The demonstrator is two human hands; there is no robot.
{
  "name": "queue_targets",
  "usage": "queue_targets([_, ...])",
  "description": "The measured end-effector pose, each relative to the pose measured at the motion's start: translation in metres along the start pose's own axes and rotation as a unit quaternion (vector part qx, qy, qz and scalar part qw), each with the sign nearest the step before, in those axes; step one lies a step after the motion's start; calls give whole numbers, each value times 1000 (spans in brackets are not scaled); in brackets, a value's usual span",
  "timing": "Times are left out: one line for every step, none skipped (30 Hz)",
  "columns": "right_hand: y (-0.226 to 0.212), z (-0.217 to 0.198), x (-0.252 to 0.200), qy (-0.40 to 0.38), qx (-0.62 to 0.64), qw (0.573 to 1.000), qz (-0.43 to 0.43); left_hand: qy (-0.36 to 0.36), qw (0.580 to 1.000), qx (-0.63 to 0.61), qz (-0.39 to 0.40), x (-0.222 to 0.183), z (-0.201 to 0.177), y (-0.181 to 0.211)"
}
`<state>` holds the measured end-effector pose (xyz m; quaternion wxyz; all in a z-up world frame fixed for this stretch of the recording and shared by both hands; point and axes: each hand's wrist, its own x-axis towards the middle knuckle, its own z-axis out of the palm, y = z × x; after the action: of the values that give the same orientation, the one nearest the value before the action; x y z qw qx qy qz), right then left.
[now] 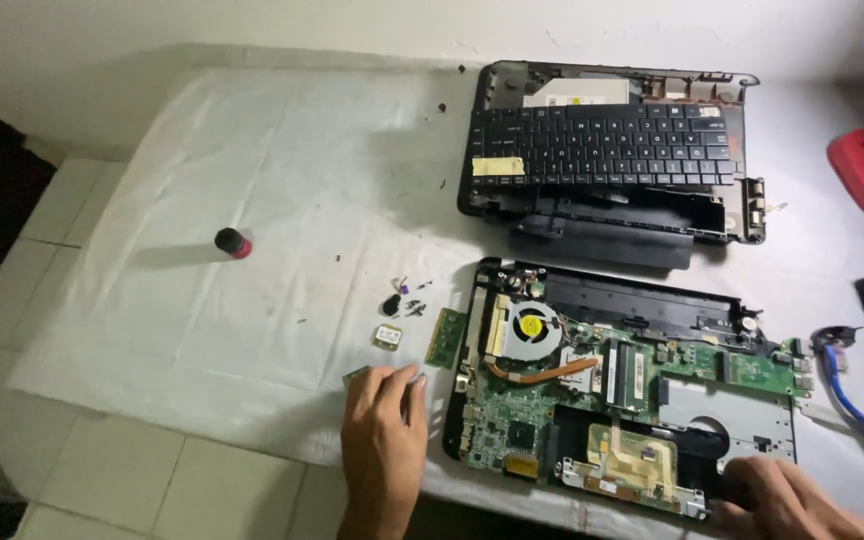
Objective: Disassembling a laptop motherboard by removing screws and handling internal components like RAM modules.
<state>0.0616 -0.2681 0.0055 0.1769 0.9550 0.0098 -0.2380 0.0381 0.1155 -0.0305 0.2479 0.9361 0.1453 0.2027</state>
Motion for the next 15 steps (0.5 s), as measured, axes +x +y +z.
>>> queue_targets([10,15,6,-8,-3,1000,6,-9,1000,-5,0,1,-2,0])
queue_targets([20,31,12,78,-45,985,-150,-1,1000,-1,17,2,-2,1])
queue_targets([31,45,19,169,-75,937,-296,10,999,3,36,6,-2,2])
queue_targets([29,33,12,162,-76,940,-290,3,999,-4,38,5,0,3])
queue_targets([26,19,8,54,-17,974,-219,10,999,13,44,6,1,3])
queue_targets([23,6,4,-55,43,988,-141,18,998,30,50,6,2,3])
queue_targets([29,15,8,-58,43,988,-138,14,998,28,50,7,2,4])
queue_targets([35,24,11,-83,37,977,-194,21,997,35,71,7,1,5])
queue_targets([41,33,14,-105,34,962,-249,28,994,42,93,9,1,6])
queue_targets([42,43,14,-109,34,962,-246,24,994,40,94,8,-1,6])
queue_targets([45,51,15,-32,20,954,-297,12,996,32,82,9,-2,7])
queue_targets([48,60,16,45,4,937,-345,0,997,24,70,9,-4,8])
queue_targets([47,52,12,45,4,938,-343,0,997,22,72,5,-9,9])
queue_targets([45,44,7,6,26,952,-306,-24,999,-13,47,2,-14,11])
queue_targets([43,36,2,-34,49,962,-268,-50,997,-46,23,-1,-20,11])
